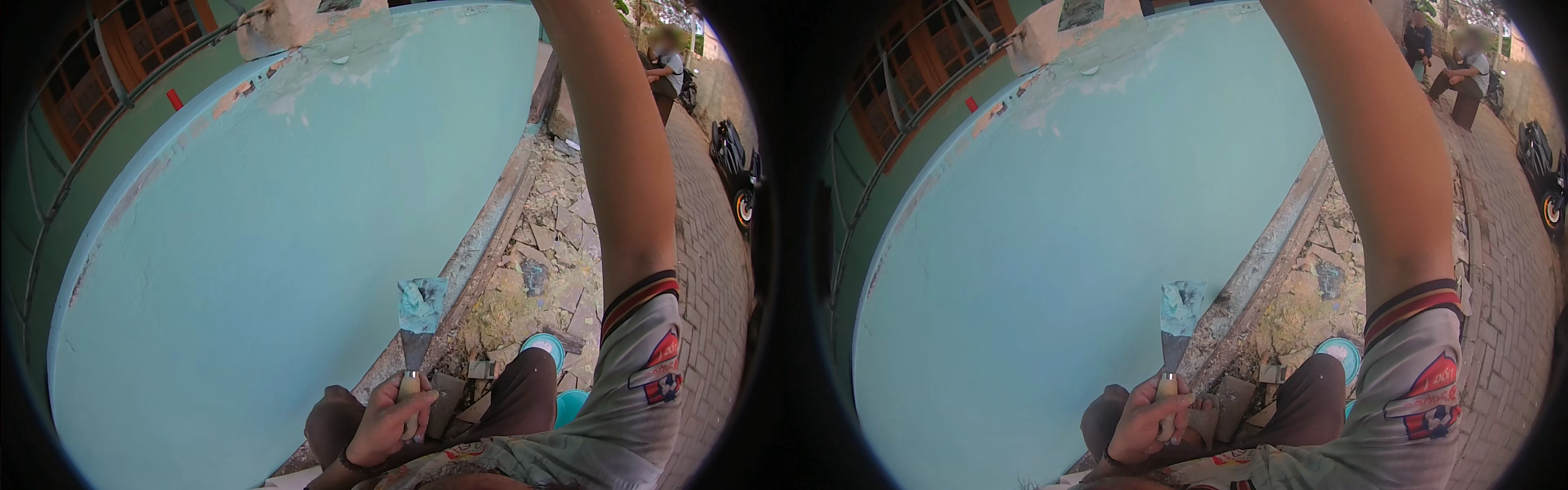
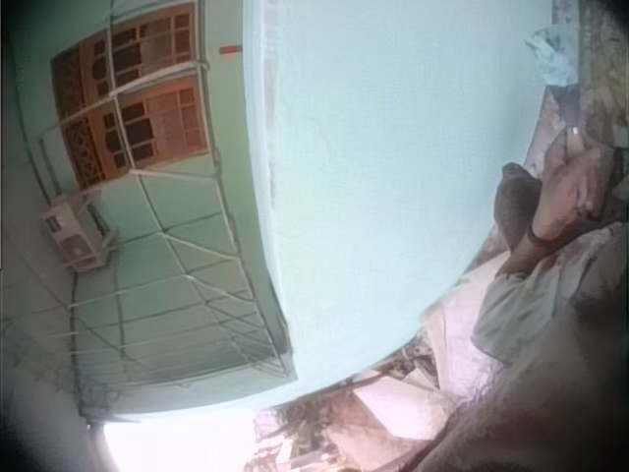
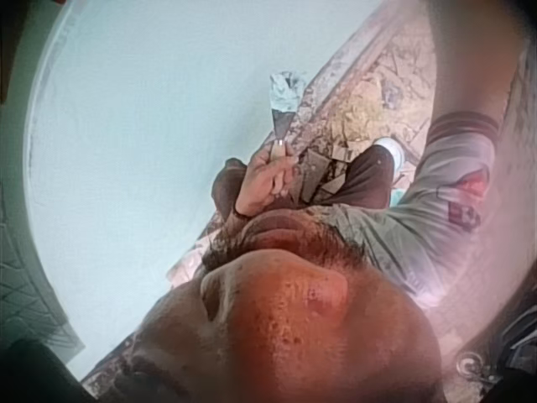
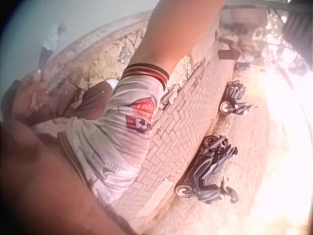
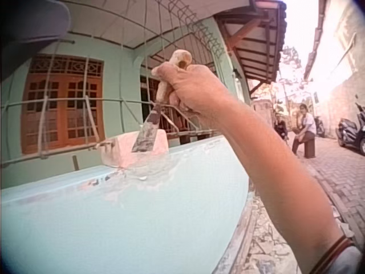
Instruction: The person scoops light blue plaster from a bucket using a small trowel and applies it to a wall with a larger trowel. They repeatedly transfer material between tools and smooth the surface on the wall.
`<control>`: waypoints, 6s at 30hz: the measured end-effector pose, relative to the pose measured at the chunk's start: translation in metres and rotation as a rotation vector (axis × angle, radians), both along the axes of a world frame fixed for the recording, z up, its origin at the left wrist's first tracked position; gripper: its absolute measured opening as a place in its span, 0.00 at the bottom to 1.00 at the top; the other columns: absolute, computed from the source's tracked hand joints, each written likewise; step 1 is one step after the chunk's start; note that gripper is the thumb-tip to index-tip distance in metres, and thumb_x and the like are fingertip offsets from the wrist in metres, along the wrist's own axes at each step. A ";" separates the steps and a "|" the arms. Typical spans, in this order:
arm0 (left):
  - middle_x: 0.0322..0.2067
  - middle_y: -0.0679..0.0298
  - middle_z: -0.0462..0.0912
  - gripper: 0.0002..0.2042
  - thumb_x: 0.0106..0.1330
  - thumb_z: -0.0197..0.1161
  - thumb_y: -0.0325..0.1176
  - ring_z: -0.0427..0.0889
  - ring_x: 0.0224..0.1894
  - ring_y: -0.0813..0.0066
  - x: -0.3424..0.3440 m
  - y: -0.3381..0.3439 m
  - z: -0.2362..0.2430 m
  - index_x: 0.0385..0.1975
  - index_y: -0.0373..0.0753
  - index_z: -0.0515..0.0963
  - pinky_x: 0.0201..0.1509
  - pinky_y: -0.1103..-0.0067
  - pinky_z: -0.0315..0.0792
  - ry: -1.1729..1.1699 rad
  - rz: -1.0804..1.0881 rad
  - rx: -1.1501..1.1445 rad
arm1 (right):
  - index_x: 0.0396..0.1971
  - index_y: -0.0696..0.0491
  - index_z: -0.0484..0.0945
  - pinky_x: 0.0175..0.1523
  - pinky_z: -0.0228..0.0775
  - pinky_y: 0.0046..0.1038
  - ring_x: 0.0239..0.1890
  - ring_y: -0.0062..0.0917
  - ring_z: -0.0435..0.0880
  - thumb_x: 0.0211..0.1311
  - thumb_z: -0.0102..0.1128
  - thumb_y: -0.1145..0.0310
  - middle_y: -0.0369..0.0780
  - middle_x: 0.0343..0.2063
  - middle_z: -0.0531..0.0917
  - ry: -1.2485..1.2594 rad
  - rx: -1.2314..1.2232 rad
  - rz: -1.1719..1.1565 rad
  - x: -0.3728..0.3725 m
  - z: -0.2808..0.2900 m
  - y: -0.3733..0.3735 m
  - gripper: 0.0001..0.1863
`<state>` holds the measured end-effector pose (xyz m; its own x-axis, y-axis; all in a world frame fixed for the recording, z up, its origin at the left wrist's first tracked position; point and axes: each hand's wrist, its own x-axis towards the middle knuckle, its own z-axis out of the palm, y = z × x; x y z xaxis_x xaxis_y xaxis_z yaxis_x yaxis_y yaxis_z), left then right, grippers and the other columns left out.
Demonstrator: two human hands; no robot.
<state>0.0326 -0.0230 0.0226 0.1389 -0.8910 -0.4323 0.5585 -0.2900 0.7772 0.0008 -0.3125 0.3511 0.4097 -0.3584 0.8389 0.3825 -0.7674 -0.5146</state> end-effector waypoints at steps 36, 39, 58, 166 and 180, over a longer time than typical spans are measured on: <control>0.14 0.65 0.72 0.08 0.63 0.60 0.30 0.67 0.12 0.79 0.002 0.000 0.003 0.38 0.37 0.70 0.16 0.82 0.59 0.027 -0.042 -0.003 | 0.20 0.55 0.77 0.22 0.57 0.20 0.16 0.14 0.68 0.64 0.54 0.57 0.32 0.14 0.74 0.112 0.039 -0.197 0.011 -0.037 0.009 0.18; 0.15 0.65 0.72 0.08 0.63 0.60 0.30 0.68 0.13 0.79 0.003 -0.002 -0.002 0.38 0.37 0.70 0.16 0.82 0.59 0.035 -0.043 -0.011 | 0.20 0.55 0.78 0.20 0.56 0.20 0.15 0.14 0.67 0.64 0.54 0.57 0.33 0.14 0.74 0.061 0.061 -0.114 0.016 -0.022 -0.009 0.18; 0.15 0.66 0.72 0.08 0.64 0.59 0.32 0.68 0.13 0.80 0.008 -0.001 -0.019 0.38 0.38 0.70 0.16 0.83 0.59 0.013 -0.075 -0.058 | 0.24 0.56 0.78 0.23 0.60 0.19 0.18 0.15 0.71 0.63 0.56 0.58 0.34 0.17 0.77 0.080 0.035 -0.136 0.014 -0.019 0.013 0.16; 0.17 0.66 0.72 0.08 0.65 0.59 0.32 0.68 0.14 0.80 0.013 -0.003 -0.027 0.38 0.37 0.70 0.17 0.83 0.61 0.017 -0.090 -0.065 | 0.21 0.54 0.76 0.20 0.58 0.20 0.14 0.14 0.68 0.65 0.54 0.57 0.32 0.13 0.74 -0.056 0.037 -0.101 0.016 -0.037 0.013 0.18; 0.17 0.65 0.73 0.09 0.64 0.60 0.33 0.69 0.14 0.80 0.016 -0.002 -0.027 0.38 0.37 0.70 0.17 0.83 0.61 0.019 -0.095 -0.052 | 0.17 0.53 0.76 0.19 0.55 0.19 0.13 0.13 0.64 0.65 0.54 0.54 0.31 0.12 0.72 -0.032 0.063 -0.243 0.011 -0.055 0.023 0.21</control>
